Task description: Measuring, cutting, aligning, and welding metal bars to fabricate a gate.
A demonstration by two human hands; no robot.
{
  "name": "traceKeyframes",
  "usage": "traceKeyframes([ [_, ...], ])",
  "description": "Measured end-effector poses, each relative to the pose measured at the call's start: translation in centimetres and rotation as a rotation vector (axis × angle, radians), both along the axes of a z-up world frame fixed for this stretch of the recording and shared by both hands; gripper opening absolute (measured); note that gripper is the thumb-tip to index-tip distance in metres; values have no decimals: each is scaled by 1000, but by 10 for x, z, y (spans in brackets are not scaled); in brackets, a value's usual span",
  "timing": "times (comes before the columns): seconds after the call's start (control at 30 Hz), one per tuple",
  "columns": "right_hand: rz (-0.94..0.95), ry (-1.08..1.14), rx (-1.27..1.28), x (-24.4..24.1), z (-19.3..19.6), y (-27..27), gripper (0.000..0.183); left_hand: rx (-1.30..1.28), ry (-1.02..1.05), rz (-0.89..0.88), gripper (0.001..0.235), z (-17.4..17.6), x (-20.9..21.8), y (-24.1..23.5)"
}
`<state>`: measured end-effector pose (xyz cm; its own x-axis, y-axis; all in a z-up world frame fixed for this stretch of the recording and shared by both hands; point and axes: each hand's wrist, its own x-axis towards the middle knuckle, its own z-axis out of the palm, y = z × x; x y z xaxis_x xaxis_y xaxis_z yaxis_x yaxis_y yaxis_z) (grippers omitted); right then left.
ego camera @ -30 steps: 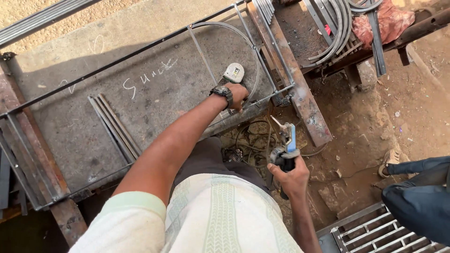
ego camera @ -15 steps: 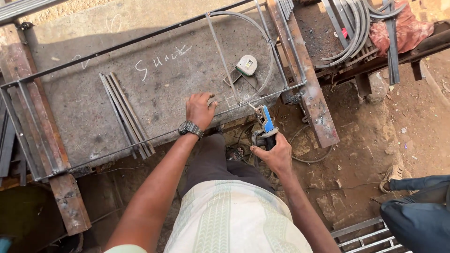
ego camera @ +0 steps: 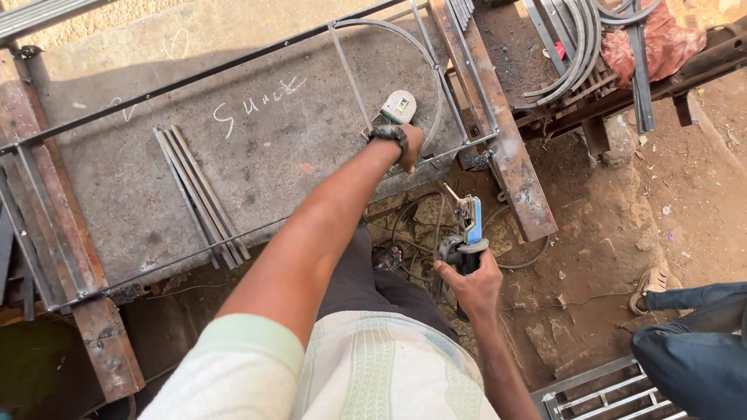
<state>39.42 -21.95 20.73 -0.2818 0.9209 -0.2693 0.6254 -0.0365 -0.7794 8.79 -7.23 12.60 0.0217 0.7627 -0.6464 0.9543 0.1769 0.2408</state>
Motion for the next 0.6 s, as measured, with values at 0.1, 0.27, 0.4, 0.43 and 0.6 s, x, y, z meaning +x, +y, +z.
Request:
traceKeyframes([
  [0.1, -38, 33, -3, 10, -9, -10, 58, -120, -59, -81, 60, 3, -11, 6],
  [0.27, -89, 35, -6, 14, -20, -21, 61, -138, -96, -137, 57, -6, -18, 12],
  [0.4, -86, 103, -43, 9, -16, -23, 61, -139, -124, -151, 53, -6, -20, 12],
  [0.43, -71, 93, -42, 8, -14, -22, 60, -146, -128, -145, 52, -6, -20, 12],
  [0.6, -10, 19, -39, 4, -19, -18, 62, -197, -153, -71, 49, 2, -19, 9],
])
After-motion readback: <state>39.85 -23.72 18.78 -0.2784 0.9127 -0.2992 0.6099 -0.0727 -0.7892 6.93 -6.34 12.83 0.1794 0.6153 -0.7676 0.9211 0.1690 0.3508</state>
